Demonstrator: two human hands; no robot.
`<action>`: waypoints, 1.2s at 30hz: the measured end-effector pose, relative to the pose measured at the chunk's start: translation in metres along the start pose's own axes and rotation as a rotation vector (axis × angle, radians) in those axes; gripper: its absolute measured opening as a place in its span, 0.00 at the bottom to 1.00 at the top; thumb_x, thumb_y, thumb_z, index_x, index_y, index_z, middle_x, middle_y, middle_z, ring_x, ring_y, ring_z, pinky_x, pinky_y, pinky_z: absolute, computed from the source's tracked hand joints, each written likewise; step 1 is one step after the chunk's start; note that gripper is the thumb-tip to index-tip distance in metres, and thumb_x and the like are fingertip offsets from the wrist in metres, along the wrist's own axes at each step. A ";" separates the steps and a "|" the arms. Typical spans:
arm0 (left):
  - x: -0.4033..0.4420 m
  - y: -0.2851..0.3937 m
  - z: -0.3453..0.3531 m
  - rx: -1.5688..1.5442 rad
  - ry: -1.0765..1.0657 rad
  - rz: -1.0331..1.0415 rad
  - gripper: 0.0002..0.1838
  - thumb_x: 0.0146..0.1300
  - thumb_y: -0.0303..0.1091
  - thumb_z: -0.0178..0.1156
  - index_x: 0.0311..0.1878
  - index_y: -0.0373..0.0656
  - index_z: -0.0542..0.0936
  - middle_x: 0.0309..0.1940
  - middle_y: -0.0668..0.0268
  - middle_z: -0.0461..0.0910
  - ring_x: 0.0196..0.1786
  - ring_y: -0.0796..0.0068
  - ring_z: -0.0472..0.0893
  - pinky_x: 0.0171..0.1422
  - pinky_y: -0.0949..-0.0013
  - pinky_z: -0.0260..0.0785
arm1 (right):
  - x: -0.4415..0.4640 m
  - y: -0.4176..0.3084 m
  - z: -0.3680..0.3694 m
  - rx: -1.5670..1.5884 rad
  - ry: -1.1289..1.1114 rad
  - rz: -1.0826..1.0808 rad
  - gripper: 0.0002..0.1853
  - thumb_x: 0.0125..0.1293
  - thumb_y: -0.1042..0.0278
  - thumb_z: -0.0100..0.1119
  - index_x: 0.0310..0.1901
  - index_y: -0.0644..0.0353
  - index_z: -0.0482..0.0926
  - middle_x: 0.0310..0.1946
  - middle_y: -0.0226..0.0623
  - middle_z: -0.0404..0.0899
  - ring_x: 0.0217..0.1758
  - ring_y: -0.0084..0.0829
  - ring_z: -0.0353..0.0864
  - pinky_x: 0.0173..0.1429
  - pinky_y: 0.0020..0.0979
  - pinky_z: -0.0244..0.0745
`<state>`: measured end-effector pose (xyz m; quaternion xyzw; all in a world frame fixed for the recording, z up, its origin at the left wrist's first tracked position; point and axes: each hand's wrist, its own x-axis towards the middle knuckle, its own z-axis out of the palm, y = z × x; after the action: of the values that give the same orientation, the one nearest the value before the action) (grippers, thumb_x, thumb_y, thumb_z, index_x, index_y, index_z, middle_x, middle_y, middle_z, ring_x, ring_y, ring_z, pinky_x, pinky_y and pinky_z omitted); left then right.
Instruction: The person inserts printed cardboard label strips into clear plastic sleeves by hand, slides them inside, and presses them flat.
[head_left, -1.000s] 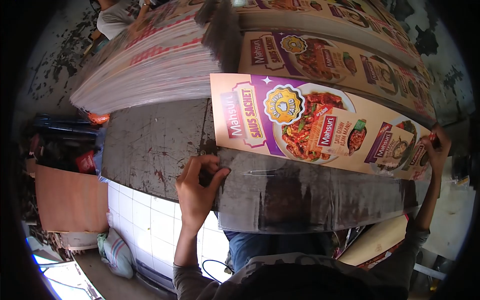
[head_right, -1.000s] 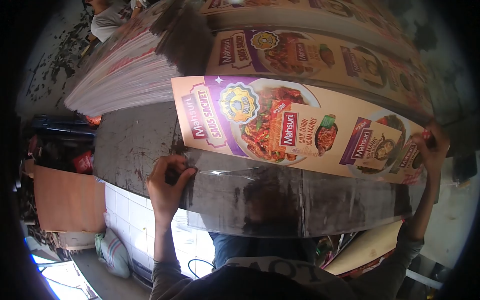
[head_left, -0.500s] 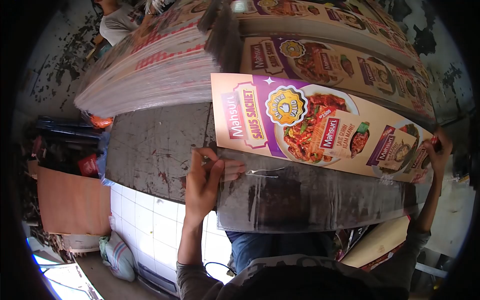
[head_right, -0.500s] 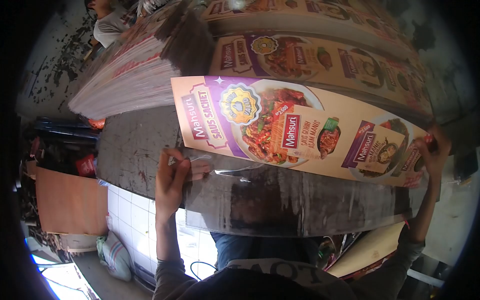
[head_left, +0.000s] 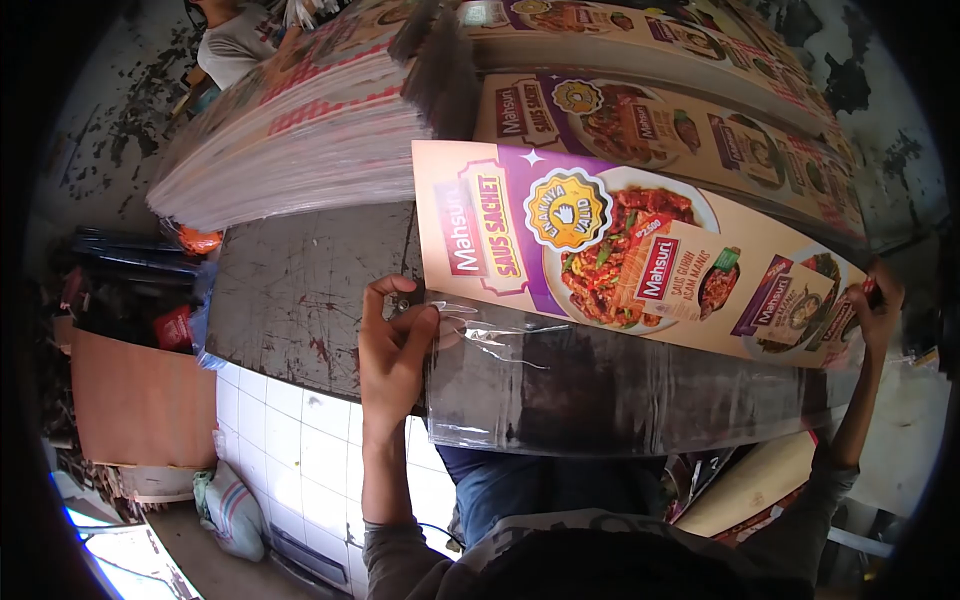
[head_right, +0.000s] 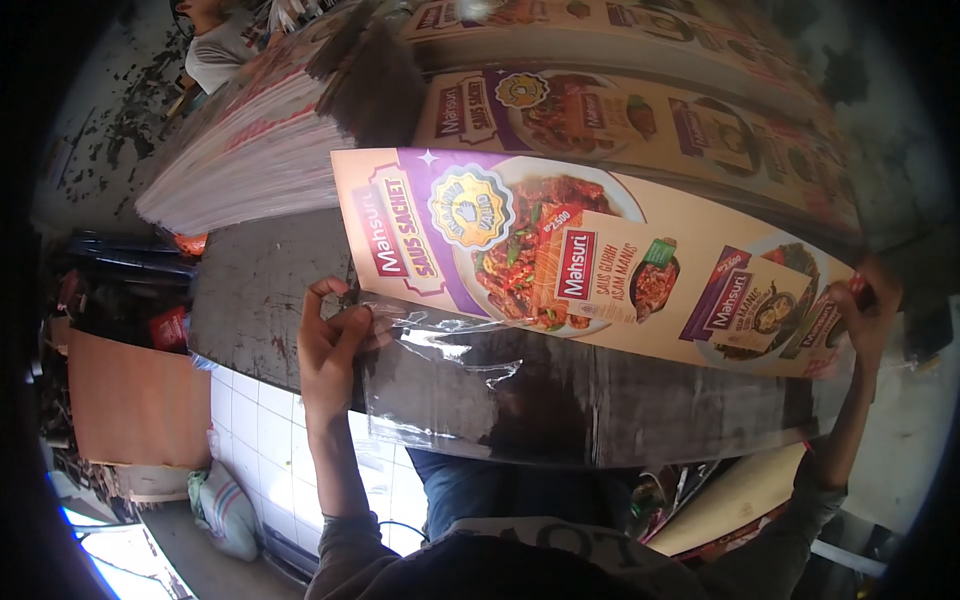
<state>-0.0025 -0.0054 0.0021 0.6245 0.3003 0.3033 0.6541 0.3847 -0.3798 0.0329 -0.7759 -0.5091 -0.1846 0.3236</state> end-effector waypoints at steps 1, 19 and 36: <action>0.000 0.000 -0.001 0.000 -0.002 -0.001 0.15 0.64 0.19 0.46 0.52 0.35 0.57 0.36 0.48 0.80 0.41 0.68 0.81 0.45 0.70 0.76 | 0.000 0.001 -0.002 -0.015 -0.008 0.002 0.20 0.51 0.55 0.67 0.27 0.64 0.71 0.18 0.21 0.64 0.20 0.13 0.58 0.22 0.19 0.51; 0.000 0.001 0.001 0.006 0.030 0.001 0.17 0.63 0.23 0.49 0.52 0.36 0.55 0.30 0.48 0.81 0.35 0.67 0.83 0.38 0.75 0.76 | -0.003 0.018 -0.007 -0.188 0.102 -0.124 0.25 0.51 0.46 0.66 0.26 0.64 0.71 0.17 0.27 0.65 0.19 0.20 0.61 0.23 0.24 0.54; -0.001 0.000 -0.006 -0.021 -0.012 -0.054 0.17 0.63 0.22 0.48 0.52 0.34 0.56 0.35 0.48 0.81 0.38 0.67 0.83 0.44 0.73 0.76 | -0.001 0.029 -0.002 0.029 0.001 -0.076 0.22 0.53 0.52 0.65 0.30 0.66 0.73 0.19 0.27 0.66 0.23 0.19 0.63 0.27 0.23 0.57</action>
<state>-0.0078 -0.0023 0.0019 0.6111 0.3102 0.2848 0.6702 0.4106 -0.3899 0.0247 -0.7511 -0.5407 -0.1900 0.3277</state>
